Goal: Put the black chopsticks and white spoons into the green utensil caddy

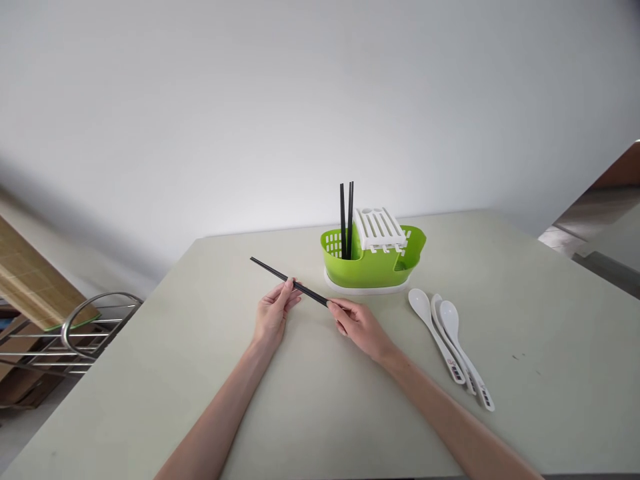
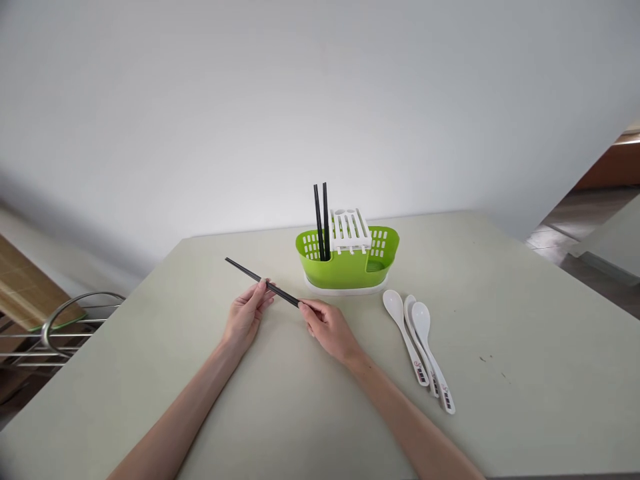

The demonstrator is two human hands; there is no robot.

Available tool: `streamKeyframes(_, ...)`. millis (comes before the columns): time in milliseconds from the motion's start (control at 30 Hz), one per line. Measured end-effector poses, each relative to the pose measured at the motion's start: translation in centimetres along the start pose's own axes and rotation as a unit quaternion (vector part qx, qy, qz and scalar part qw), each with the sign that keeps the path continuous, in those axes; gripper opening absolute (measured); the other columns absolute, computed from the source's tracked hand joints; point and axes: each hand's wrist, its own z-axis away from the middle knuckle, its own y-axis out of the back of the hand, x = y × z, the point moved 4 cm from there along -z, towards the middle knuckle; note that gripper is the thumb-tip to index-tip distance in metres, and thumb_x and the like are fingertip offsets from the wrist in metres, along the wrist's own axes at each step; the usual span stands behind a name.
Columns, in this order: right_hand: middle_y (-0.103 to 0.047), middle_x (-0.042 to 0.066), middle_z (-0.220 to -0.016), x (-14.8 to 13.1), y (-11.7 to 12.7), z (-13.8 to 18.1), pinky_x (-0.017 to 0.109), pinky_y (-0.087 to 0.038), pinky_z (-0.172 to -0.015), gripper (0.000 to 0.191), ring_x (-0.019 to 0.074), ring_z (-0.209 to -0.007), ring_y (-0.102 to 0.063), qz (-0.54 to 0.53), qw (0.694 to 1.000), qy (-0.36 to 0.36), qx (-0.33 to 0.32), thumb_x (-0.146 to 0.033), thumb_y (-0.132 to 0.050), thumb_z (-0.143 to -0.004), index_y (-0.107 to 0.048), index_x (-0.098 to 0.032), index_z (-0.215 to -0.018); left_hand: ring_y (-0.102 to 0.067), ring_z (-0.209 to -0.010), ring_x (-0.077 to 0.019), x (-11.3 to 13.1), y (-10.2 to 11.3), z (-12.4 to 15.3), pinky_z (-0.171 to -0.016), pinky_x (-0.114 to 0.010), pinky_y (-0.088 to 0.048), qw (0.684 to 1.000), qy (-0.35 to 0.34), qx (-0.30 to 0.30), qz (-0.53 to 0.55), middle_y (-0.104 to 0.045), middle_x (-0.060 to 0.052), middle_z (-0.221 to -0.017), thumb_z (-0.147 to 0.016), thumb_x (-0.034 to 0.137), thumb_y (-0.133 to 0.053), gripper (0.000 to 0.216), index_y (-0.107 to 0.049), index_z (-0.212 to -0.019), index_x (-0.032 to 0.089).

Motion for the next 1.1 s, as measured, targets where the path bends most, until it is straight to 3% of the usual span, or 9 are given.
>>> streamKeyframes(200, -0.039, -0.007, -0.061, -0.4, 0.1, 0.2, 0.028, -0.029, -0.055, 0.05, 0.0117, -0.056, -0.036, -0.03, 1.0, -0.003, 0.003, -0.07, -0.063, -0.091, -0.067, -0.021, -0.088, -0.077, -0.1, -0.0224, 0.1, -0.1, 0.4, -0.082, -0.028, -0.058, 1.0, -0.005, 0.001, -0.014, -0.082, -0.011, -0.111, -0.069, 0.052, -0.093, 0.045, -0.084, -0.097, 0.018)
streamKeyframes(300, -0.05, -0.004, -0.062, -0.3, 0.4, 0.2, 0.029, -0.034, -0.056, 0.052, 0.0116, -0.055, -0.041, -0.07, 0.997, -0.008, 0.018, -0.07, -0.063, -0.091, -0.062, -0.021, -0.077, -0.077, -0.098, -0.0214, 0.0, 0.0, 0.2, -0.081, -0.027, -0.059, 1.0, -0.006, 0.011, -0.003, -0.081, -0.011, -0.111, -0.07, 0.049, -0.093, 0.042, -0.084, -0.097, 0.018)
streamKeyframes(400, -0.067, 0.004, -0.086, 0.1, 0.9, 0.0, 0.03, -0.042, -0.058, 0.051, 0.0146, -0.065, -0.056, -0.158, 0.986, -0.023, 0.043, -0.07, -0.069, -0.088, -0.072, -0.019, -0.092, -0.077, -0.096, -0.0191, -0.2, 0.2, -0.1, -0.08, -0.024, -0.06, 0.999, -0.01, 0.029, 0.037, -0.082, -0.009, -0.109, -0.07, 0.044, -0.094, 0.036, -0.084, -0.093, 0.018)
streamKeyframes(500, -0.072, 0.009, -0.102, 0.4, 1.1, -0.3, 0.03, -0.048, -0.062, 0.052, 0.0182, -0.079, -0.064, -0.22, 0.974, -0.025, 0.04, -0.065, -0.074, -0.087, -0.076, -0.018, -0.109, -0.077, -0.096, -0.0164, -0.3, 0.5, -0.4, -0.08, -0.021, -0.061, 0.996, -0.013, 0.039, 0.078, -0.082, -0.007, -0.108, -0.073, 0.037, -0.094, 0.029, -0.083, -0.091, 0.017)
streamKeyframes(700, -0.074, 0.01, -0.104, 0.4, 1.3, -0.4, 0.031, -0.052, -0.064, 0.05, 0.0175, -0.08, -0.065, -0.223, 0.973, -0.026, 0.05, -0.061, -0.078, -0.084, -0.078, -0.017, -0.107, -0.077, -0.098, -0.0155, -0.4, 0.5, -0.5, -0.083, -0.02, -0.061, 0.995, -0.008, 0.037, 0.088, -0.081, -0.007, -0.109, -0.078, 0.033, -0.091, 0.025, -0.083, -0.094, 0.016)
streamKeyframes(867, -0.073, 0.009, -0.099, 0.6, 1.4, -0.4, 0.033, -0.054, -0.068, 0.051, 0.0171, -0.077, -0.064, -0.21, 0.975, -0.026, 0.07, -0.06, -0.082, -0.08, -0.078, -0.017, -0.106, -0.077, -0.104, -0.0198, -0.5, 0.3, -0.1, -0.09, -0.027, -0.062, 0.997, -0.01, 0.035, 0.071, -0.081, -0.007, -0.109, -0.076, 0.035, -0.092, 0.027, -0.083, -0.094, 0.018)
streamKeyframes(1100, -0.072, 0.006, -0.094, 0.9, 1.6, -0.3, 0.033, -0.055, -0.071, 0.047, 0.0151, -0.075, -0.062, -0.227, 0.971, -0.025, 0.074, -0.058, -0.085, -0.078, -0.078, -0.018, -0.102, -0.076, -0.107, -0.0219, -0.4, 0.0, 0.2, -0.088, -0.027, -0.061, 0.998, -0.002, 0.025, 0.064, -0.081, -0.007, -0.109, -0.072, 0.038, -0.094, 0.029, -0.083, -0.09, 0.018)
